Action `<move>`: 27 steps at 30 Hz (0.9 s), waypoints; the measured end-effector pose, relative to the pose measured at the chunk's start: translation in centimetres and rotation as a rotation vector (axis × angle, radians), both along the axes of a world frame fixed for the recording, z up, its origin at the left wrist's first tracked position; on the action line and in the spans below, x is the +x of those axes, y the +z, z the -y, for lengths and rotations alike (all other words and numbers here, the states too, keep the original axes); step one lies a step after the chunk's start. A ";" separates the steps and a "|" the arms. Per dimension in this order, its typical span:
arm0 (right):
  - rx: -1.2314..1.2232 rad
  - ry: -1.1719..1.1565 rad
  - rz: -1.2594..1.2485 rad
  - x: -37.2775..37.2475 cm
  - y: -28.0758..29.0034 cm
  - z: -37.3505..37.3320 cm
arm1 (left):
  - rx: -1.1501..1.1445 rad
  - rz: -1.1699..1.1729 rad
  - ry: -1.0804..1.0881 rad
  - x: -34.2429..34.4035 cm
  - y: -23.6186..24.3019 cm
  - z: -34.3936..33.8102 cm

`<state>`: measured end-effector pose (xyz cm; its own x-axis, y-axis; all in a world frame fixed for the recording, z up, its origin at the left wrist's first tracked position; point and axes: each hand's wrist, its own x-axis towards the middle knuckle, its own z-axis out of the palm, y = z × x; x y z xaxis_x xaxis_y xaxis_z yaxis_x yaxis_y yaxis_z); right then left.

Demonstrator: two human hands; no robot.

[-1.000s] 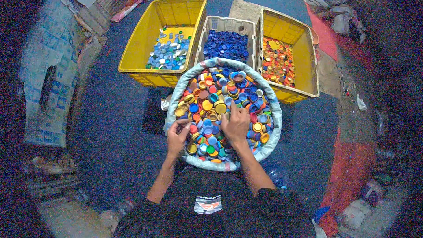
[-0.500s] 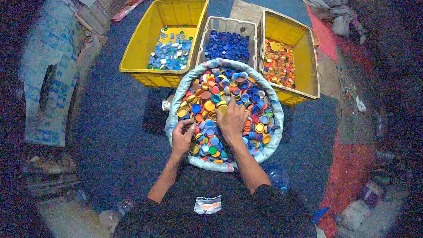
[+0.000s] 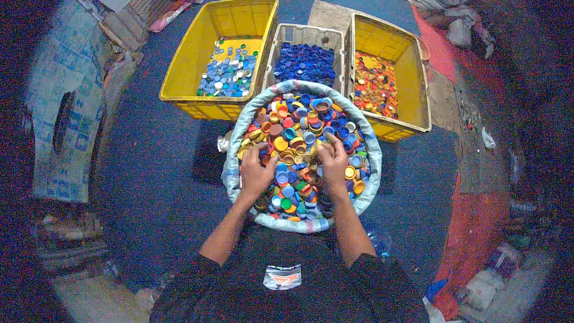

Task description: The person sorts plastic bottle caps by hand, picking them from a large bag and tossing them into three separate yellow crates. They pick through the caps, occasionally turning them over or moving them aside within the bag to find specific colors.

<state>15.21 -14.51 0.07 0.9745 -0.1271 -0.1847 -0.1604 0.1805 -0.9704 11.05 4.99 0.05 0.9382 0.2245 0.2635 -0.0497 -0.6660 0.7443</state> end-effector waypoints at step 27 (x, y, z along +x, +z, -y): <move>0.662 0.006 -0.060 -4.0 -1.4 1.4 | 0.276 -0.211 0.081 3.8 -0.4 2.1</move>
